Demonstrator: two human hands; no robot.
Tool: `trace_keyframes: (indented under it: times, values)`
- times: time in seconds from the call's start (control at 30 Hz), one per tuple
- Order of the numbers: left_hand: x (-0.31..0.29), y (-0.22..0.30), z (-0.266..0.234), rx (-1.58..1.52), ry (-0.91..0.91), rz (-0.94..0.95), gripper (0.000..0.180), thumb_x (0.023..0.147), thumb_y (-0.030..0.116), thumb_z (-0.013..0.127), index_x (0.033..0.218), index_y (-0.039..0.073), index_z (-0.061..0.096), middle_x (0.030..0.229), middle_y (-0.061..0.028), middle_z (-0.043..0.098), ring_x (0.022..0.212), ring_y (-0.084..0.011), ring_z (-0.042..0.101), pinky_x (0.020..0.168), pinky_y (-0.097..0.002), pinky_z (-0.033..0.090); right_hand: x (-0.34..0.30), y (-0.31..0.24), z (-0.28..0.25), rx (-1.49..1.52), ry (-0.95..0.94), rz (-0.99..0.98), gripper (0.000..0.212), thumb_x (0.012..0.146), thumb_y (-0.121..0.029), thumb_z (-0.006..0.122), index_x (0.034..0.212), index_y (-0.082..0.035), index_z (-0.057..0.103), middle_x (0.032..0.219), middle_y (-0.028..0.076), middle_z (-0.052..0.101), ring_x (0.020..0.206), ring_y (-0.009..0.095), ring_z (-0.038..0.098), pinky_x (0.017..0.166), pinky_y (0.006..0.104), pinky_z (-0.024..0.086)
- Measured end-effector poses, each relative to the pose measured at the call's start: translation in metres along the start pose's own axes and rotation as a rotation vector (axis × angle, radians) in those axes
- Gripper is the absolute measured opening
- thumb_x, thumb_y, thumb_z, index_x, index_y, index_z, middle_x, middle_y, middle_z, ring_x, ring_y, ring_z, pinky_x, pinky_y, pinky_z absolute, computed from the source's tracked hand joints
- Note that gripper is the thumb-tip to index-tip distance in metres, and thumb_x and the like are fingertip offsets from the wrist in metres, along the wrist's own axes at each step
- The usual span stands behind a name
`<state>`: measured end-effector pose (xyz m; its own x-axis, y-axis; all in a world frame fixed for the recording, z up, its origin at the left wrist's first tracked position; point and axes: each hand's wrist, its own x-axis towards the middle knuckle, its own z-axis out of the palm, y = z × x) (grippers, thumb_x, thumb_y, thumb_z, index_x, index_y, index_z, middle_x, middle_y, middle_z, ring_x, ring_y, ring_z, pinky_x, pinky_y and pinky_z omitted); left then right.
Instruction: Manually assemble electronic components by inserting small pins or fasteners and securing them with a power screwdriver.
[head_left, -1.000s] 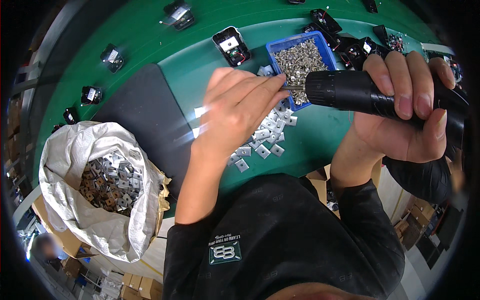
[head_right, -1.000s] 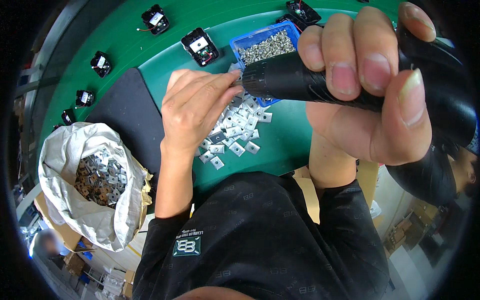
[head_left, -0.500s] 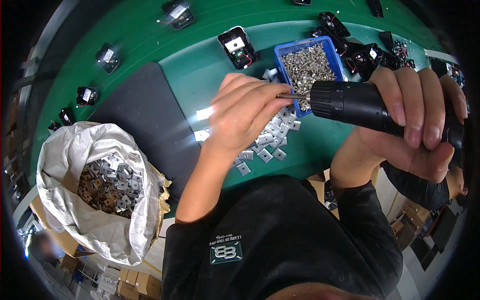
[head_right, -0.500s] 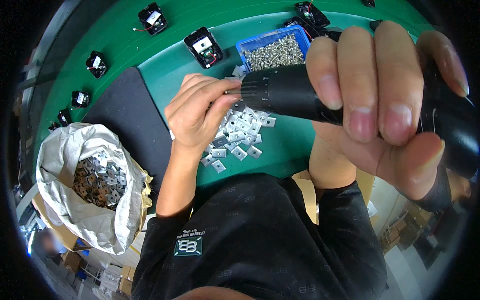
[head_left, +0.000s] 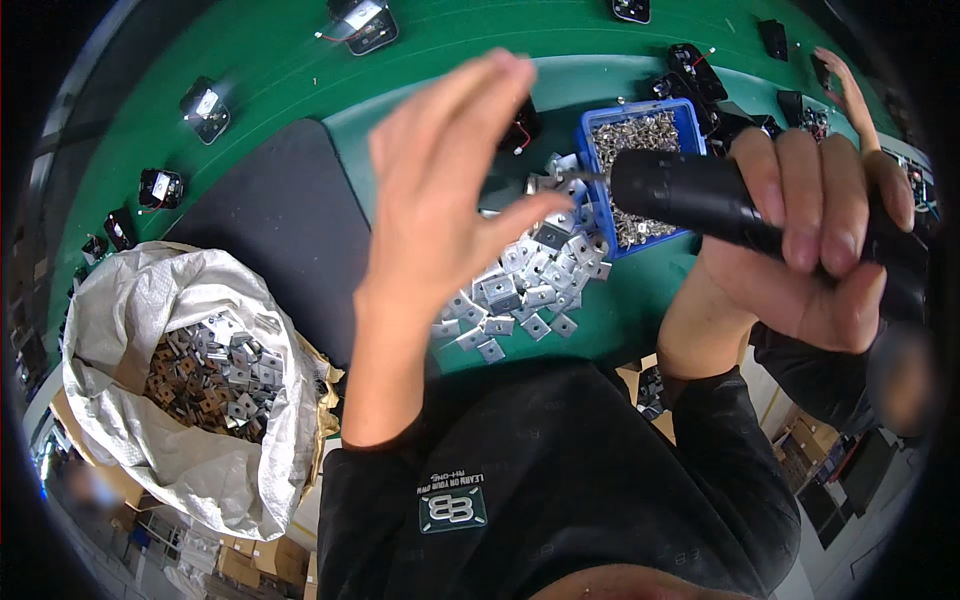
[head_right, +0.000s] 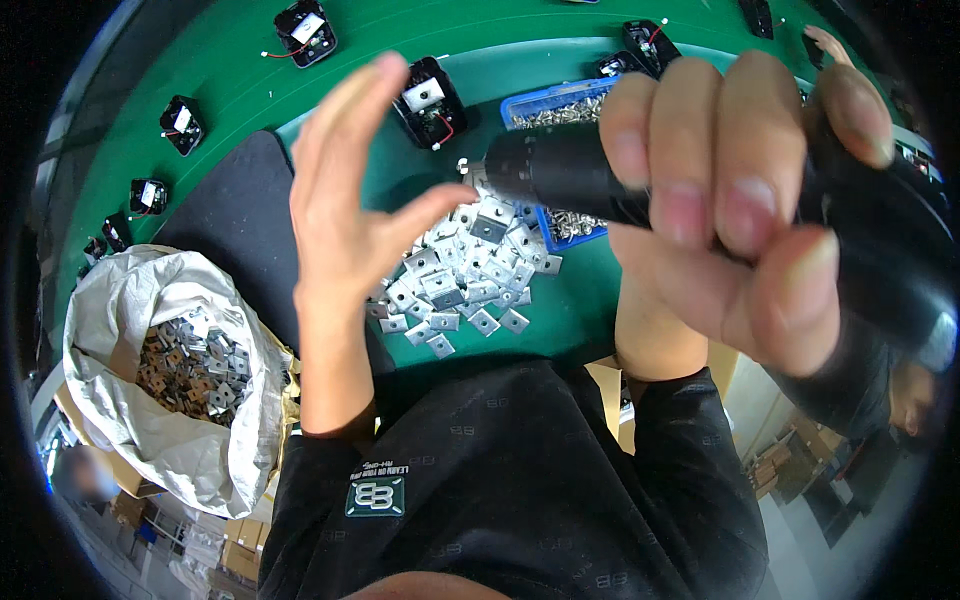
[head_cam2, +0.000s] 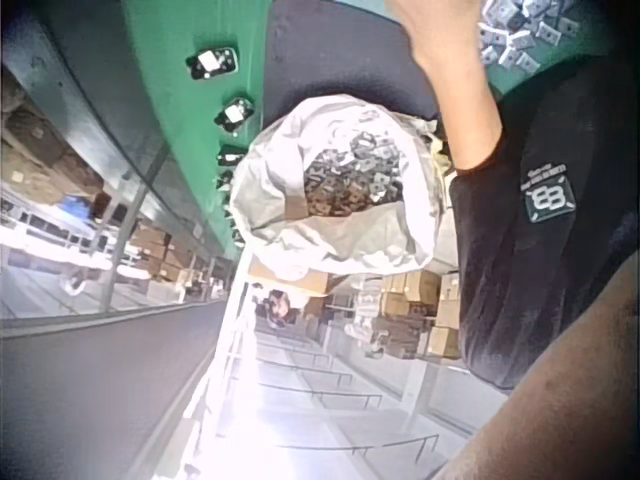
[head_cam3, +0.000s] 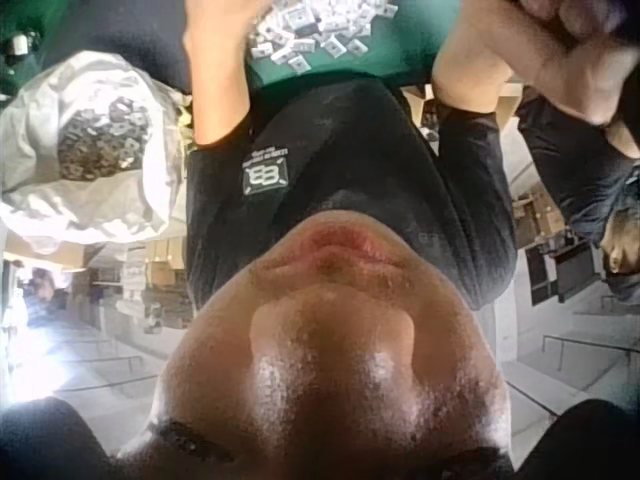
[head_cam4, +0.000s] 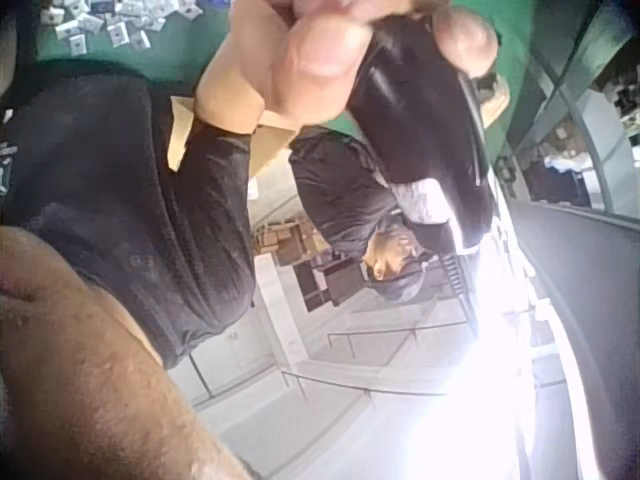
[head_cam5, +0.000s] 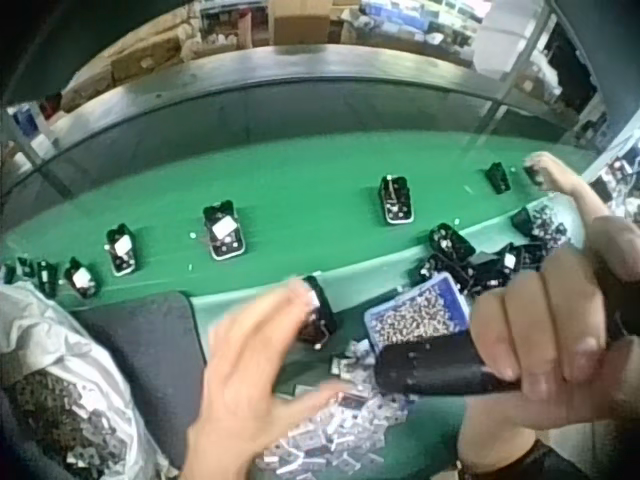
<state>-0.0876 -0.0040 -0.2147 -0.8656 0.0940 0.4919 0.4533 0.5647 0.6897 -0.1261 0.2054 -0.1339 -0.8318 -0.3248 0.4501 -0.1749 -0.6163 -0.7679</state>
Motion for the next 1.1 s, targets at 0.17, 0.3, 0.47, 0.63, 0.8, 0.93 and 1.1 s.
trace_keyframes:
  times: [0.17, 0.3, 0.47, 0.63, 0.8, 0.93, 1.1]
  values:
    - [0.009, -0.025, 0.005, 0.234, -0.149, -0.102, 0.092, 0.055, 0.016, 0.085, 0.137, 0.008, 0.043, 0.132, -0.0113, 0.051, 0.12, -0.0317, 0.047, 0.099, -0.0435, 0.033, 0.013, 0.033, 0.003, -0.213, 0.069, -0.079, 0.032, 0.079, -0.019, 0.059, 0.111, -0.019, 0.052, 0.08, -0.007, 0.051, 0.069, 0.009, 0.047, 0.076, 0.0313, 0.037]
    - [0.001, -0.037, 0.017, 0.158, -0.151, -0.14, 0.077, 0.057, 0.011, 0.081, 0.128, 0.01, 0.051, 0.121, -0.0107, 0.057, 0.115, -0.0296, 0.052, 0.099, -0.0404, 0.033, 0.019, 0.058, -0.005, -0.2, 0.057, -0.106, 0.035, 0.083, -0.013, 0.05, 0.118, -0.018, 0.048, 0.083, -0.003, 0.049, 0.07, 0.012, 0.042, 0.077, 0.0353, 0.036]
    - [0.006, -0.042, 0.023, 0.092, -0.125, -0.155, 0.071, 0.055, 0.012, 0.078, 0.123, 0.011, 0.054, 0.113, -0.0093, 0.058, 0.107, -0.0283, 0.054, 0.095, -0.0412, 0.034, 0.02, 0.072, -0.01, -0.192, 0.08, -0.105, 0.037, 0.083, -0.014, 0.05, 0.12, -0.02, 0.049, 0.082, -0.003, 0.048, 0.071, 0.012, 0.043, 0.078, 0.0351, 0.036]
    - [0.006, -0.043, 0.024, 0.07, -0.121, -0.162, 0.069, 0.056, 0.011, 0.078, 0.121, 0.01, 0.055, 0.108, -0.0084, 0.057, 0.103, -0.027, 0.054, 0.092, -0.0415, 0.035, 0.022, 0.073, -0.014, -0.207, 0.054, -0.067, 0.038, 0.083, -0.013, 0.049, 0.12, -0.021, 0.049, 0.083, -0.003, 0.049, 0.072, 0.012, 0.044, 0.078, 0.0351, 0.037]
    - [0.007, -0.044, 0.024, 0.056, -0.111, -0.148, 0.07, 0.054, 0.011, 0.078, 0.12, 0.01, 0.055, 0.108, -0.0086, 0.057, 0.103, -0.0276, 0.054, 0.091, -0.0417, 0.036, 0.022, 0.073, -0.013, -0.194, 0.046, -0.054, 0.04, 0.082, -0.012, 0.049, 0.12, -0.021, 0.048, 0.084, -0.003, 0.049, 0.072, 0.012, 0.045, 0.078, 0.035, 0.037]
    - [0.005, -0.047, 0.024, 0.047, -0.153, -0.181, 0.074, 0.053, 0.011, 0.073, 0.124, 0.012, 0.055, 0.117, -0.0101, 0.057, 0.11, -0.0306, 0.052, 0.098, -0.0413, 0.035, 0.024, 0.079, -0.011, -0.241, -0.081, -0.07, 0.035, 0.081, -0.009, 0.051, 0.115, -0.019, 0.048, 0.083, -0.002, 0.049, 0.071, 0.013, 0.045, 0.076, 0.0348, 0.038]
    - [0.005, -0.047, 0.023, 0.028, -0.14, -0.171, 0.071, 0.054, 0.011, 0.074, 0.123, 0.01, 0.056, 0.115, -0.0106, 0.058, 0.108, -0.0311, 0.053, 0.098, -0.0415, 0.036, 0.025, 0.079, -0.012, -0.25, -0.11, -0.059, 0.03, 0.08, -0.008, 0.054, 0.108, -0.017, 0.047, 0.08, 0.0, 0.049, 0.068, 0.013, 0.046, 0.073, 0.0352, 0.039]
